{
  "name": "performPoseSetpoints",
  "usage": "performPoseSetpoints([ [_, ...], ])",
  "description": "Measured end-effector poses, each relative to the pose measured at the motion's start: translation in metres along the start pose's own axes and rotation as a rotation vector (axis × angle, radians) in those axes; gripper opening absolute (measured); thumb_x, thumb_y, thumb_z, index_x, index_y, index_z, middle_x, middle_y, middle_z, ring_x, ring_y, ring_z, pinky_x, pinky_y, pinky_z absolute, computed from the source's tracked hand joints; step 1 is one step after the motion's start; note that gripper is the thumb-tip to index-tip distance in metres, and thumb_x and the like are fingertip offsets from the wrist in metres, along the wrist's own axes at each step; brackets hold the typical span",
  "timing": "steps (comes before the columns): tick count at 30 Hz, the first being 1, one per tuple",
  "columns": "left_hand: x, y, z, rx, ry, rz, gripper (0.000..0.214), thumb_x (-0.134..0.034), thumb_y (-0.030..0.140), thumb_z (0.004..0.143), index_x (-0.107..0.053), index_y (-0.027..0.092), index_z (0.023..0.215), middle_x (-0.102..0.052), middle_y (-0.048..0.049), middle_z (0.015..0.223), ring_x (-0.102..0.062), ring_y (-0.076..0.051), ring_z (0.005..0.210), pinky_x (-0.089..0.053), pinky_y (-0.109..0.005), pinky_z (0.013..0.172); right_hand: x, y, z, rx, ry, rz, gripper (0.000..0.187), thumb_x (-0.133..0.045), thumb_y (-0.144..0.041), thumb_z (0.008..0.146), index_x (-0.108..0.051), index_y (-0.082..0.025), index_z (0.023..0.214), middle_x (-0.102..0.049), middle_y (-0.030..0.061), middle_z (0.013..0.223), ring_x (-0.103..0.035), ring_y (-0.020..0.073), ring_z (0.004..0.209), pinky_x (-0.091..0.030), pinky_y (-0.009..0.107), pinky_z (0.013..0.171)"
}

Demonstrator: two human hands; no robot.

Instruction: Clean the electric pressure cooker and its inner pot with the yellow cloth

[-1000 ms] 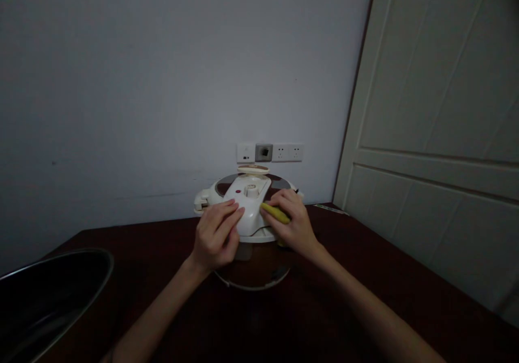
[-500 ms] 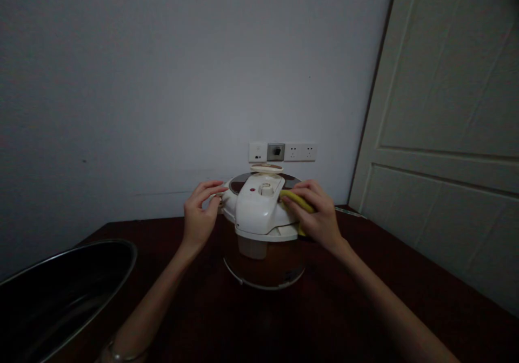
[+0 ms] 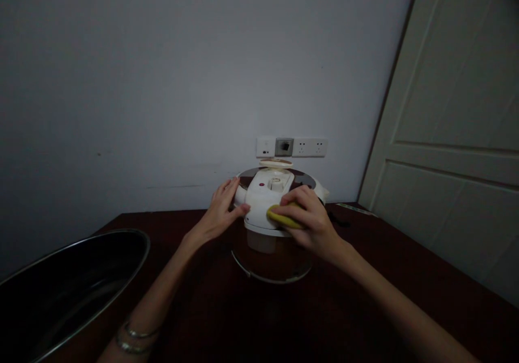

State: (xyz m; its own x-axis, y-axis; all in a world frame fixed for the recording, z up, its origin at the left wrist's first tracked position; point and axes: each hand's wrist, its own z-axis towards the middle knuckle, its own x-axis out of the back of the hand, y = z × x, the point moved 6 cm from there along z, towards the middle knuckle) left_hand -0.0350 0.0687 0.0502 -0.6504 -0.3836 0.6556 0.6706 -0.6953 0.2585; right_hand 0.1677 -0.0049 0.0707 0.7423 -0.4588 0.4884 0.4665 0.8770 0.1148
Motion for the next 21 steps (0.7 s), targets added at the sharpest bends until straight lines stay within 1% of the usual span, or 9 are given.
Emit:
performPoseSetpoints([
  [3,0.0,0.001,0.0,-0.018,-0.032,-0.006,0.072,-0.037,0.063,0.084,-0.03,0.02,0.141,-0.034,-0.0159,0.145,-0.031,-0.03,0.133,-0.027,-0.054,0.106,-0.006,-0.005,0.0,0.058,-0.101,0.021,0.021,-0.057,-0.015,0.08,-0.067,-0.024,0.095,-0.058,0.0049,0.091,-0.048,0.0199,0.086,-0.036,0.038,0.075],
  [4,0.001,0.002,0.0,-0.02,-0.043,-0.003,0.072,-0.038,0.063,0.084,-0.03,0.02,0.141,-0.034,-0.016,0.145,-0.03,-0.03,0.133,-0.026,-0.054,0.106,-0.007,-0.005,0.0,0.044,-0.096,0.019,0.021,-0.057,-0.015,0.08,-0.067,-0.024,0.095,-0.058,0.0048,0.09,-0.048,0.0199,0.086,-0.036,0.038,0.075],
  [7,0.002,0.004,0.0,-0.014,-0.074,0.015,0.075,-0.044,0.062,0.082,-0.028,0.02,0.142,-0.032,-0.017,0.146,-0.028,-0.031,0.134,-0.026,-0.056,0.106,-0.001,0.002,-0.002,-0.078,0.039,0.008,0.017,-0.057,-0.019,0.082,-0.067,-0.024,0.095,-0.057,0.0058,0.088,-0.048,0.0197,0.083,-0.037,0.037,0.071],
  [9,0.003,0.004,0.0,-0.015,-0.096,0.022,0.079,-0.048,0.062,0.079,-0.027,0.02,0.143,-0.031,-0.0176,0.146,-0.027,-0.033,0.134,-0.027,-0.056,0.105,0.001,0.003,-0.004,-0.104,0.088,0.02,0.015,-0.059,-0.021,0.082,-0.067,-0.023,0.094,-0.056,0.0059,0.087,-0.048,0.0196,0.082,-0.038,0.036,0.07],
  [12,0.003,0.005,0.0,-0.045,-0.112,0.025,0.085,-0.056,0.062,0.074,-0.026,0.021,0.143,-0.031,-0.0175,0.146,-0.028,-0.034,0.134,-0.029,-0.056,0.104,-0.005,-0.004,-0.003,-0.007,-0.03,0.041,0.016,-0.059,-0.018,0.08,-0.068,-0.024,0.091,-0.057,0.0045,0.087,-0.049,0.0197,0.084,-0.037,0.038,0.073],
  [14,0.003,0.004,0.0,-0.067,-0.098,0.038,0.088,-0.061,0.059,0.072,-0.025,0.023,0.143,-0.032,-0.0169,0.145,-0.029,-0.034,0.133,-0.031,-0.057,0.104,-0.007,-0.005,-0.001,-0.002,-0.069,0.04,0.017,-0.059,-0.017,0.08,-0.069,-0.025,0.091,-0.058,0.0042,0.087,-0.049,0.0199,0.085,-0.037,0.038,0.074],
  [18,0.003,0.003,0.0,-0.079,-0.065,0.05,0.09,-0.064,0.057,0.07,-0.026,0.024,0.143,-0.033,-0.0168,0.145,-0.031,-0.034,0.132,-0.032,-0.056,0.103,0.003,0.007,-0.001,-0.185,0.166,0.056,0.012,-0.059,-0.022,0.081,-0.068,-0.023,0.09,-0.055,0.0055,0.084,-0.049,0.0193,0.081,-0.04,0.036,0.07],
  [19,0.002,0.003,0.0,-0.076,-0.066,0.048,0.09,-0.064,0.057,0.069,-0.026,0.023,0.143,-0.033,-0.017,0.145,-0.031,-0.035,0.132,-0.032,-0.057,0.103,0.005,0.008,-0.001,-0.198,0.193,0.062,0.011,-0.059,-0.022,0.081,-0.068,-0.022,0.089,-0.054,0.0054,0.083,-0.049,0.0191,0.08,-0.04,0.036,0.07],
  [21,0.001,0.003,0.0,-0.06,-0.08,0.042,0.091,-0.064,0.058,0.069,-0.026,0.022,0.143,-0.032,-0.0173,0.146,-0.029,-0.034,0.133,-0.03,-0.057,0.104,0.001,0.005,-0.001,-0.138,0.121,0.066,0.011,-0.06,-0.021,0.081,-0.068,-0.023,0.088,-0.055,0.0048,0.084,-0.049,0.0189,0.08,-0.04,0.036,0.071],
])
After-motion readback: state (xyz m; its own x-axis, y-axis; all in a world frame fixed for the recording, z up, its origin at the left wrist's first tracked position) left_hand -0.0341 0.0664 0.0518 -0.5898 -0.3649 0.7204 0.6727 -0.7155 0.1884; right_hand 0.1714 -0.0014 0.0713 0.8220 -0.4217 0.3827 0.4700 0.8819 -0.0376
